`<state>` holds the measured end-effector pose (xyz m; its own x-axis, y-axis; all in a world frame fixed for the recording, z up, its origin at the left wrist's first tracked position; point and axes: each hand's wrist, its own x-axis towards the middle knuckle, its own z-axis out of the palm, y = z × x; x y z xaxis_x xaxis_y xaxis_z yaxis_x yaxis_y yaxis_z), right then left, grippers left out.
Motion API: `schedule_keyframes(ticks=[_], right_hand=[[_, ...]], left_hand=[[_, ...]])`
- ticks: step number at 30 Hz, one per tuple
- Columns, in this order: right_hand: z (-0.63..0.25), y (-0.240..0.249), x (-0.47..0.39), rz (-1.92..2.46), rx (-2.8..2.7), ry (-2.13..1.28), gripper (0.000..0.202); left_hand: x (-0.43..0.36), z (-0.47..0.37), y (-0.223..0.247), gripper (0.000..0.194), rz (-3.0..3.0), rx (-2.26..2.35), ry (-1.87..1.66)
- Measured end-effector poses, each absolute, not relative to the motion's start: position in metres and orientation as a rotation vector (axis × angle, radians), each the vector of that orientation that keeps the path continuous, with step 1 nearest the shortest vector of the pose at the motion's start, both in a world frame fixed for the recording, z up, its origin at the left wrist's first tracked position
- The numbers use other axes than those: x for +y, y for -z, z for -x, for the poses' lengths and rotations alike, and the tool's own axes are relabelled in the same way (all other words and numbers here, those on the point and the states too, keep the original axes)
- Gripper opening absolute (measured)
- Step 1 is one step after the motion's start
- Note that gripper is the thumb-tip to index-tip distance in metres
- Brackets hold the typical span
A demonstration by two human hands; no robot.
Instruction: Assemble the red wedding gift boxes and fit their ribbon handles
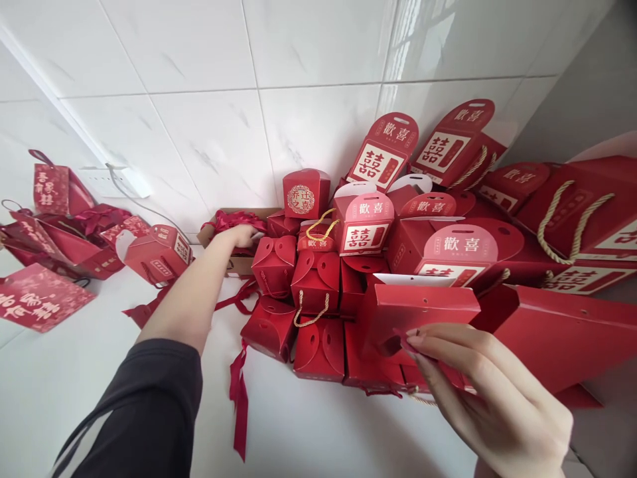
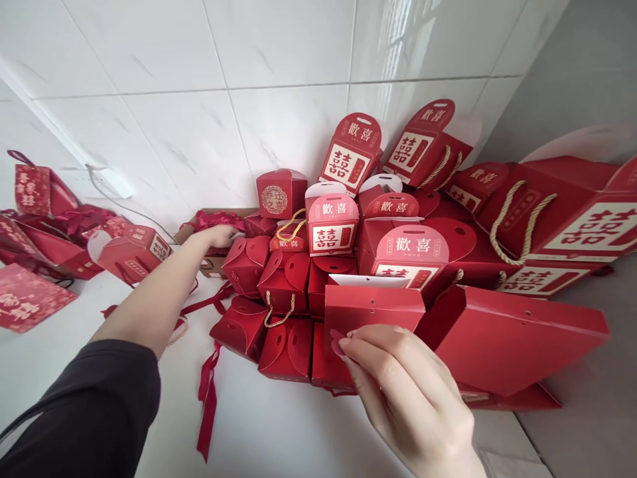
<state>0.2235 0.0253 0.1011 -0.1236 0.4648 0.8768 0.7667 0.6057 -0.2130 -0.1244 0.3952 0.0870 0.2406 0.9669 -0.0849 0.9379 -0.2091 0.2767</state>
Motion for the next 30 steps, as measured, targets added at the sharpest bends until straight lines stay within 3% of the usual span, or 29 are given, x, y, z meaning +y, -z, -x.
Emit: schedule_keyframes(ticks=[7, 19, 24, 30], right_hand=[[-0.225, -0.101, 0.025, 1.020, -1.770, 0.351, 0.027], [-0.223, -0.106, 0.023, 1.000, -1.753, 0.384, 0.027], [-0.223, -0.105, 0.021, 0.995, -1.750, 0.376, 0.029], [-0.225, -0.104, 0.017, 1.030, -1.705, 0.291, 0.029]], left_hand=[[0.406, 0.157, -0.120, 0.027, -2.098, 1.685, -0.236], [0.401, 0.154, -0.111, 0.026, -1.963, 1.784, -0.499], [0.402, 0.153, -0.114, 0.021, -1.924, 1.856, -0.816], [0.398, 0.153, -0.128, 0.033, -1.662, 1.819, -1.359]])
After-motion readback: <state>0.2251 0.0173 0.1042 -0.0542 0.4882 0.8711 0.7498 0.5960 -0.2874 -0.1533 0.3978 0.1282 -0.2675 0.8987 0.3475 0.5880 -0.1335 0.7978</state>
